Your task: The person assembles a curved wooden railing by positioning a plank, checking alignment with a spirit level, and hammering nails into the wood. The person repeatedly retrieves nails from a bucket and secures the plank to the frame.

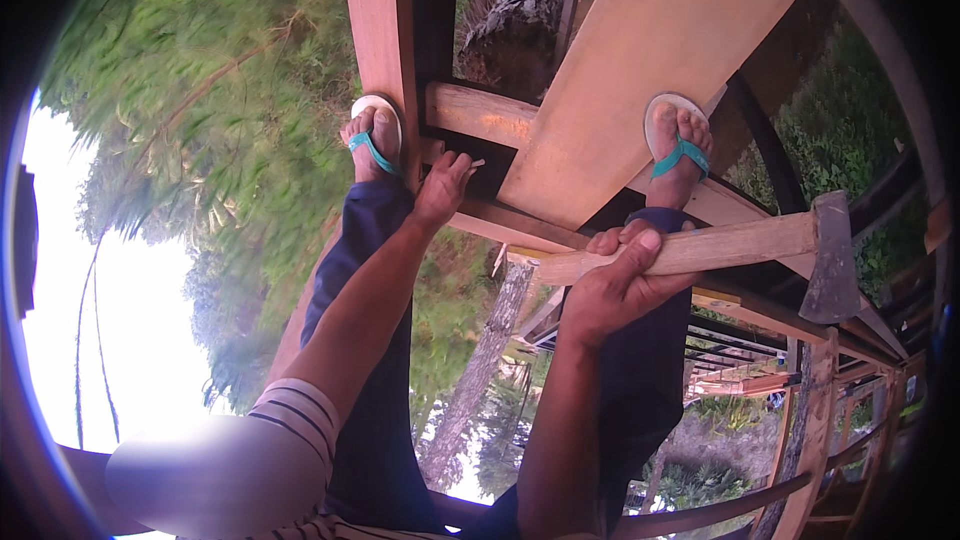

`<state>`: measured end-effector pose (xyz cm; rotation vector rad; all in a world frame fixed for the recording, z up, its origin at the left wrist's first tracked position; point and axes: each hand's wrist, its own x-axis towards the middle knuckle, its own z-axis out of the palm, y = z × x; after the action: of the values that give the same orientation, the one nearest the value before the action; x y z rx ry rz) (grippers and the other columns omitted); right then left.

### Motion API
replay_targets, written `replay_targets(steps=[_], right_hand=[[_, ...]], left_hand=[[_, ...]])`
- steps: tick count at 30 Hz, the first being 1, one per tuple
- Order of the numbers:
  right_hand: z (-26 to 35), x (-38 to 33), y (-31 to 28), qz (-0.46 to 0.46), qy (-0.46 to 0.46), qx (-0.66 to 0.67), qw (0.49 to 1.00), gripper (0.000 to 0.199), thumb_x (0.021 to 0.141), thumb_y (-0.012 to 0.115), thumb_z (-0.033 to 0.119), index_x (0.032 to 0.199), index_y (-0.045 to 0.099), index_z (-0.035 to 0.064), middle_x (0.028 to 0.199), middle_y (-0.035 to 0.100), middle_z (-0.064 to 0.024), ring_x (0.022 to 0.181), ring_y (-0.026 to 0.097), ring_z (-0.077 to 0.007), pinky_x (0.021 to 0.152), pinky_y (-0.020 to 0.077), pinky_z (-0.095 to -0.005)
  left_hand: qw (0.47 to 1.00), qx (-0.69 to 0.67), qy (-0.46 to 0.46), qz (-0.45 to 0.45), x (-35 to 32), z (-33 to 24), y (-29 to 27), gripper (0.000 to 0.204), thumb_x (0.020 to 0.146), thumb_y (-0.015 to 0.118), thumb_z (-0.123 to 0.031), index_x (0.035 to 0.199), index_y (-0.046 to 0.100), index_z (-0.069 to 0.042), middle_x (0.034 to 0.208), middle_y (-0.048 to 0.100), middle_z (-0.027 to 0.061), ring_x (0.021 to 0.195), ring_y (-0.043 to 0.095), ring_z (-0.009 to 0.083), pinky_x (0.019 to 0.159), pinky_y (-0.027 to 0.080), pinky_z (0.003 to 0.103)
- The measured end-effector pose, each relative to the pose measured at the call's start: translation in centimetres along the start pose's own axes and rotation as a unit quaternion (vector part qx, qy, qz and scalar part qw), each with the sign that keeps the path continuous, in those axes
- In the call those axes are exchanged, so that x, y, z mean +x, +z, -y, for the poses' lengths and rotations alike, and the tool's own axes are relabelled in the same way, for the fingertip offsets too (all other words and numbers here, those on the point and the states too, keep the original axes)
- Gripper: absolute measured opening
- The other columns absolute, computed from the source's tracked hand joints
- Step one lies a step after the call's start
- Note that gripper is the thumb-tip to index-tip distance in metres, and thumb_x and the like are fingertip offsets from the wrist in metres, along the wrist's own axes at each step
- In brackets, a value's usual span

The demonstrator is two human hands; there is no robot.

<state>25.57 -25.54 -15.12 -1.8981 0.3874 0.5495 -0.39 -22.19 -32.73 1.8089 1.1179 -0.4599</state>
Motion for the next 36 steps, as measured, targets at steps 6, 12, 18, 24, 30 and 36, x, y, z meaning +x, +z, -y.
replay_targets(steps=[6,12,18,24,30,36], right_hand=[[-14.7,-11.6,-5.5,0.326,0.291,-0.333,0.835,0.036,0.102,0.065,0.025,0.123,0.049,0.0005,0.094,0.066,-0.0268,0.086,0.069,-0.0398,0.077,0.0528,-0.0479],[-8.5,-11.3,-2.4,0.242,0.235,-0.302,0.892,0.033,0.104,0.063,0.025,0.122,0.049,0.0008,0.092,0.068,-0.0238,0.08,0.071,-0.0385,0.073,0.0531,-0.0475],[-10.8,-12.7,-3.8,0.266,0.224,-0.283,0.894,0.022,0.106,0.06,0.015,0.121,0.045,0.0109,0.073,0.049,0.0015,0.051,0.048,-0.0065,0.043,0.0409,-0.025],[-9.6,-11.7,-2.6,0.27,0.269,-0.297,0.876,0.033,0.103,0.061,0.023,0.126,0.049,0.0018,0.097,0.069,-0.0244,0.092,0.072,-0.0419,0.08,0.0534,-0.0483],[-12.3,-12.6,-2.7,0.35,0.288,-0.35,0.82,0.032,0.102,0.063,0.024,0.121,0.05,0.0013,0.099,0.069,-0.0283,0.094,0.069,-0.0488,0.081,0.0531,-0.051],[-6.5,-7.3,-0.9,0.145,0.185,-0.121,0.964,0.023,0.109,0.057,0.018,0.124,0.042,0.0109,0.079,0.05,-0.0013,0.055,0.045,-0.0086,0.05,0.0406,-0.0247]], left_hand=[[1.0,0.01,-0.024,0.002,-1.5,1.9,-2.3,0.012,0.105,0.056,-0.019,0.107,0.055,-0.007,0.098,0.056,0.0211,0.093,0.058,0.0475,0.08,0.049,0.056],[1.0,0.012,0.016,-0.015,-2.0,1.3,-1.9,0.014,0.104,0.058,-0.022,0.108,0.056,-0.009,0.101,0.055,0.0202,0.098,0.058,0.0461,0.081,0.049,0.056],[0.998,0.031,-0.044,0.009,-2.5,2.0,-2.5,0.013,0.103,0.059,-0.022,0.106,0.056,-0.01,0.101,0.054,0.0186,0.1,0.059,0.0444,0.084,0.049,0.056],[0.999,0.038,-0.023,-0.01,-1.8,2.0,-2.1,0.012,0.103,0.059,-0.022,0.106,0.056,-0.011,0.102,0.055,0.0174,0.1,0.059,0.0433,0.083,0.051,0.055],[0.999,0.033,-0.023,-0.009,-2.8,2.3,-1.9,0.01,0.102,0.059,-0.019,0.105,0.056,-0.01,0.099,0.055,0.018,0.098,0.059,0.0443,0.081,0.05,0.055],[0.999,0.026,-0.022,0.005,-3.1,3.0,-2.5,0.01,0.103,0.057,-0.019,0.105,0.055,-0.009,0.096,0.055,0.0209,0.093,0.059,0.0467,0.079,0.049,0.056]])
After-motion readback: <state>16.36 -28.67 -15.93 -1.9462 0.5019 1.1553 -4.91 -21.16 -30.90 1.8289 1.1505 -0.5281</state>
